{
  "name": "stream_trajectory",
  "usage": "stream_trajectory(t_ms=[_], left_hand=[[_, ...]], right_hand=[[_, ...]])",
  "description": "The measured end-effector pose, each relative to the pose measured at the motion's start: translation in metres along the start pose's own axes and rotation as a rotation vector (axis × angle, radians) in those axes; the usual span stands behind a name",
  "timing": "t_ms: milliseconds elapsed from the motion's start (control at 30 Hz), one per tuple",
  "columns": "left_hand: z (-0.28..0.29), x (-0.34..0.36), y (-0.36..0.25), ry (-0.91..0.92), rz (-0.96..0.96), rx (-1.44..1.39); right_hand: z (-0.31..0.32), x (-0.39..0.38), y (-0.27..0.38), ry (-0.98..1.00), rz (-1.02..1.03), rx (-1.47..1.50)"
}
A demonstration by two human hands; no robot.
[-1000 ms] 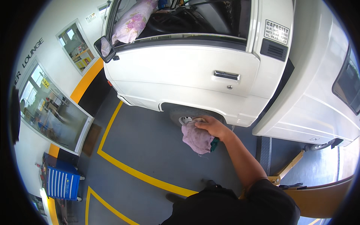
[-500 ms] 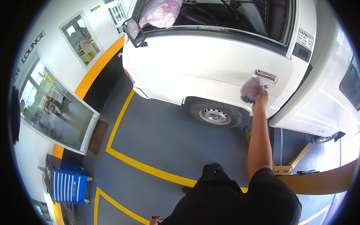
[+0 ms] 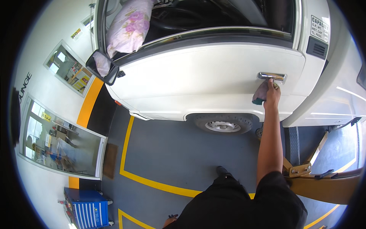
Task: The person connects a battery tester to the vehicle's battery terminals and operates the device to read measurements. They then retrieve pliers and a cloth from a tool cabinet, wipe the engine bay, and place the tools back before entering the vehicle.
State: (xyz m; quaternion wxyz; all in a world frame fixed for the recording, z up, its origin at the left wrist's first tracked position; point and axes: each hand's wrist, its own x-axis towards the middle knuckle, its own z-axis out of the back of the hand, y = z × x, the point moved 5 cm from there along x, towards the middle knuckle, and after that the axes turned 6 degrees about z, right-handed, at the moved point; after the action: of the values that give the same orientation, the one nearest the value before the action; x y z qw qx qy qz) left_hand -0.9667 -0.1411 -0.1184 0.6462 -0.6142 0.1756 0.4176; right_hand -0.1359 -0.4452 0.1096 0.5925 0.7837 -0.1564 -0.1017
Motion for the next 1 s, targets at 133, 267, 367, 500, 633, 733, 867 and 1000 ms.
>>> stream_trajectory(t_ms=[133,267,367,500,633,733,867,1000], left_hand=[[-0.002,0.058,-0.054,0.055,0.336,-0.163],[0.029,0.061,-0.124,-0.185,0.525,-0.264],[0.041,0.051,-0.153,-0.296,0.459,-0.288],[0.041,0.028,-0.120,-0.352,0.475,-0.407],[0.014,-0.002,-0.036,-0.384,0.551,-0.597],[-0.005,-0.021,0.047,-0.443,0.587,-0.786],[-0.053,-0.044,0.154,-0.473,0.742,-1.074],[-0.065,-0.077,0.252,-0.428,0.649,-1.187]], right_hand=[[0.007,0.009,0.006,0.011,0.025,-0.047],[-0.013,-0.011,-0.003,0.108,0.033,-0.057],[-0.028,-0.060,-0.047,0.325,0.013,-0.354],[-0.055,-0.207,-0.143,0.766,-0.381,-0.460],[-0.084,-0.362,-0.181,1.391,-0.552,-0.615],[-0.140,-0.473,-0.167,1.824,-0.495,-0.587],[-0.213,-0.581,-0.159,2.181,-0.395,-0.678],[-0.303,-0.661,-0.178,2.053,-0.341,-0.780]])
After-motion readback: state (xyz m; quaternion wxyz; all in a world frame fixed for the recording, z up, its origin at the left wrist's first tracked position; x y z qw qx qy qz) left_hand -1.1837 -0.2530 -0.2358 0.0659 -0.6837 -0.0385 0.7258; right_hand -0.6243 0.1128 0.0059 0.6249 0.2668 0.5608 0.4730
